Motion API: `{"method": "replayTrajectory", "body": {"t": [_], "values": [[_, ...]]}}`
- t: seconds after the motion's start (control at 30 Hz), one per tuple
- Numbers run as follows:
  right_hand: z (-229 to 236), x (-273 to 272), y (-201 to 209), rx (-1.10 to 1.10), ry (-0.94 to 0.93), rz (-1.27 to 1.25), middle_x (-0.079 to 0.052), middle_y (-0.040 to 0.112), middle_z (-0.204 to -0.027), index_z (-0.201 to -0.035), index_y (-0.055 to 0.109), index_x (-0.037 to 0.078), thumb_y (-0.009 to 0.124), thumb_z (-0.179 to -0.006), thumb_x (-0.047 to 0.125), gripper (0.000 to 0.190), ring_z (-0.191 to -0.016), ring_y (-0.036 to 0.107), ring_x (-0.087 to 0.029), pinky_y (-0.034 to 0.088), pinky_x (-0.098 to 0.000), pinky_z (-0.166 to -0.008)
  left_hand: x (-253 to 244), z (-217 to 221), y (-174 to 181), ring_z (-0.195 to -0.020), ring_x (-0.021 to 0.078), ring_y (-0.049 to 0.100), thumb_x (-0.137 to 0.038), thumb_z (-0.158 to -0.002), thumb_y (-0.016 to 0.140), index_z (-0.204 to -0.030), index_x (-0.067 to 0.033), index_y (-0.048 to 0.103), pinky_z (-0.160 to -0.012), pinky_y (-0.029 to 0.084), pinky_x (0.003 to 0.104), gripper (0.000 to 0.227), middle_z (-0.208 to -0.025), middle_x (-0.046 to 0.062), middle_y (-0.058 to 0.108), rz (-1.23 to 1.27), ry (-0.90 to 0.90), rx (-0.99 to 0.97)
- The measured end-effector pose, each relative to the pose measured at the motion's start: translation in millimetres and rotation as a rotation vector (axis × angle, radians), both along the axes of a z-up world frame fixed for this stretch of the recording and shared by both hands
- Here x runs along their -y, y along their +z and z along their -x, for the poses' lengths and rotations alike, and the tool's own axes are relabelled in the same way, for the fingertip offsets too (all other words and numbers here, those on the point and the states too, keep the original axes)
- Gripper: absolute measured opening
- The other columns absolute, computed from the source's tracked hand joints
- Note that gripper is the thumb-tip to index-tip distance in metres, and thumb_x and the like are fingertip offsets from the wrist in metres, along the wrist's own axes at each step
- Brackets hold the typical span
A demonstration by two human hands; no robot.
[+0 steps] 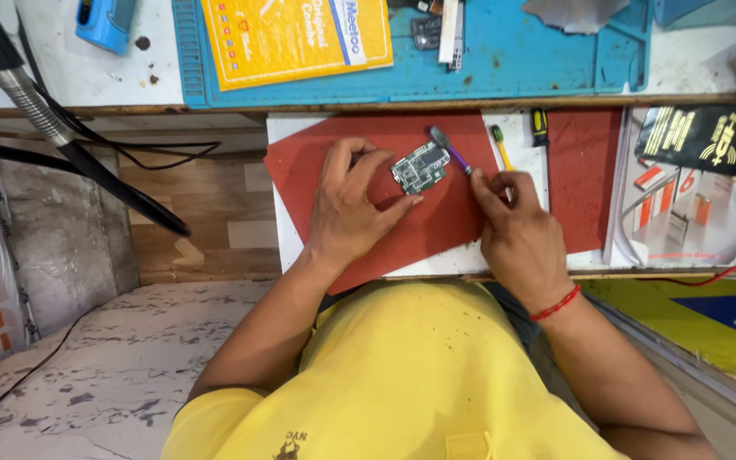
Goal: The person cleans a small green circuit board by scrubbing it with a toothbrush and then using a handheld vacuum to remove debris. The task is performed on a red mat on a workbench.
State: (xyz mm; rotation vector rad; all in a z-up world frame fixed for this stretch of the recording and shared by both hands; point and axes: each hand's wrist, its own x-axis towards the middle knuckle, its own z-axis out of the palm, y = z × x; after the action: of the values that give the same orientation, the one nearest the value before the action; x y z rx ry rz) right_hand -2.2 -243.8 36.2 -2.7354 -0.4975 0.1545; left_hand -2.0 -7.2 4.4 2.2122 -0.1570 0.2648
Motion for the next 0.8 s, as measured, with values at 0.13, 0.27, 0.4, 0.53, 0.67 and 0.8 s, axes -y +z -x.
{"method": "replayTrajectory", "body": {"t": [0.13,0.27,0.4,0.53,0.67,0.8], "values": [[12,-10,5,0.013,0.137,-0.062,-0.01,0.06,-0.112,-0.137,0.066,0.01,0.06,-0.082,-0.005,0.057,-0.081,0.069,-0.028,0.056,-0.0412,-0.061,-1,-2,3,-0.11,0.0319,0.059,-0.022,-0.068,0.098,-0.115,-0.0038,0.067,-0.094,0.051,0.042,0.059,-0.117,0.013,0.055,0.01,-0.001,-0.011],[16,-8,8,-0.038,0.133,-0.07,-0.013,0.06,-0.112,-0.139,0.063,0.007,0.061,-0.082,-0.004,0.058,-0.079,0.068,-0.03,0.056,-0.0418,-0.059,3,-1,0,-0.11,0.0323,0.058,-0.021,-0.068,0.098,-0.115,-0.0033,0.067,-0.094,0.051,0.042,0.059,-0.117,0.014,0.054,0.018,-0.005,-0.009],[12,-12,-1,-0.036,-0.002,-0.038,-0.01,0.063,-0.112,-0.139,0.065,0.014,0.062,-0.083,-0.004,0.06,-0.079,0.067,-0.032,0.056,-0.044,-0.061,-1,-2,0,-0.107,0.0295,0.059,-0.019,-0.069,0.097,-0.115,-0.0043,0.067,-0.092,0.052,0.04,0.057,-0.117,0.013,0.054,0.041,-0.012,-0.039],[12,-5,-2,0.007,0.154,-0.109,-0.013,0.062,-0.116,-0.142,0.062,0.013,0.059,-0.082,-0.006,0.063,-0.084,0.068,-0.033,0.057,-0.0432,-0.066,-4,-3,-1,-0.108,0.0291,0.059,-0.02,-0.07,0.098,-0.117,-0.0048,0.068,-0.094,0.052,0.04,0.058,-0.117,0.012,0.053,0.048,-0.021,0.002],[15,0,-3,-0.025,0.064,-0.075,-0.013,0.061,-0.116,-0.143,0.062,0.012,0.058,-0.084,-0.008,0.063,-0.087,0.069,-0.033,0.058,-0.0426,-0.067,-4,-1,-4,-0.108,0.0289,0.059,-0.02,-0.069,0.098,-0.116,-0.0045,0.067,-0.092,0.052,0.039,0.059,-0.117,0.012,0.054,0.083,-0.024,-0.026],[20,-8,3,-0.014,0.155,-0.079,-0.011,0.061,-0.113,-0.139,0.064,0.013,0.061,-0.085,-0.004,0.056,-0.084,0.07,-0.03,0.058,-0.0423,-0.066,-5,-4,-1,-0.107,0.0286,0.059,-0.02,-0.067,0.099,-0.115,-0.0045,0.068,-0.092,0.053,0.039,0.06,-0.116,0.012,0.054,0.093,-0.027,-0.053]]}}
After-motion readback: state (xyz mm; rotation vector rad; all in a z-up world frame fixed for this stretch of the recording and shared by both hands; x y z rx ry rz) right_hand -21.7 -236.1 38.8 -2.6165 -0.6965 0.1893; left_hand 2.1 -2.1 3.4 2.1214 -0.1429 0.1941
